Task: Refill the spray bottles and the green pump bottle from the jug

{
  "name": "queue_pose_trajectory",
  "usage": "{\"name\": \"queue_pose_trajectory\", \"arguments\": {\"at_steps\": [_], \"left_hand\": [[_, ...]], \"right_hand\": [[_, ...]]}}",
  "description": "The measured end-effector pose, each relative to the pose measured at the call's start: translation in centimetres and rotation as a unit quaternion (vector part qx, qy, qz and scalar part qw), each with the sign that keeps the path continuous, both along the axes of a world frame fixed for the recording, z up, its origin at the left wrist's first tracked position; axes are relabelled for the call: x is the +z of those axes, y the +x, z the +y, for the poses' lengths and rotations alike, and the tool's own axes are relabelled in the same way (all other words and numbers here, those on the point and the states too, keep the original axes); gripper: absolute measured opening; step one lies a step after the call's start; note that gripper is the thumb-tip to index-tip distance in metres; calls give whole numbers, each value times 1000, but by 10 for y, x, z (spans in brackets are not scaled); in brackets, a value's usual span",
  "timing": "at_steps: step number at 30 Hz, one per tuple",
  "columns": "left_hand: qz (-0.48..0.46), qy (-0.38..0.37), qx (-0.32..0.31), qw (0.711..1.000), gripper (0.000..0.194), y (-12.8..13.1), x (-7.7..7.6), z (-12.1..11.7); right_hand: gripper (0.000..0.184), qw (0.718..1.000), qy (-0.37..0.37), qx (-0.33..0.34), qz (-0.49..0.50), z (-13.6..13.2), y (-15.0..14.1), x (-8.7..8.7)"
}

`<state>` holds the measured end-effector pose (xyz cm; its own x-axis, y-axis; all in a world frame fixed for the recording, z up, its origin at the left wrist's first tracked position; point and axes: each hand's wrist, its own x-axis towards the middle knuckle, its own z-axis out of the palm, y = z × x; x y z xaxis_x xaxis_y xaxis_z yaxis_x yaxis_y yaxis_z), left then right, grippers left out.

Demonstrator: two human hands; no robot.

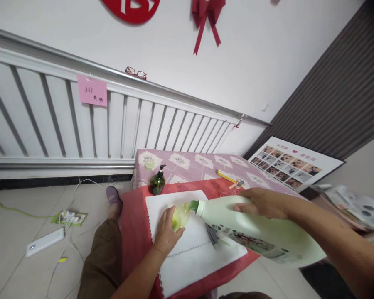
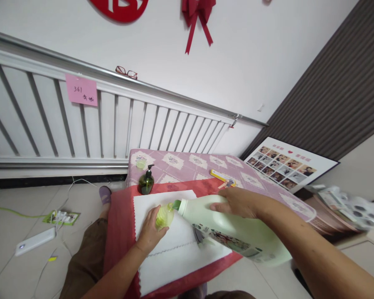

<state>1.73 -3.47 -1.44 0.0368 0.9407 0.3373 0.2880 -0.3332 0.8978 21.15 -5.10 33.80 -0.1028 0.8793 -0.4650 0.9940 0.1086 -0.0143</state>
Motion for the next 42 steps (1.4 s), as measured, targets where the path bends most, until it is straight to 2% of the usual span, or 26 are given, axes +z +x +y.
{"name": "queue_pose_trajectory", "arguments": {"at_steps": [42], "left_hand": [[9, 6, 9, 1000, 79, 0, -2, 1]], "right_hand": [[54, 999, -7, -16, -27, 3, 2, -2]]}}
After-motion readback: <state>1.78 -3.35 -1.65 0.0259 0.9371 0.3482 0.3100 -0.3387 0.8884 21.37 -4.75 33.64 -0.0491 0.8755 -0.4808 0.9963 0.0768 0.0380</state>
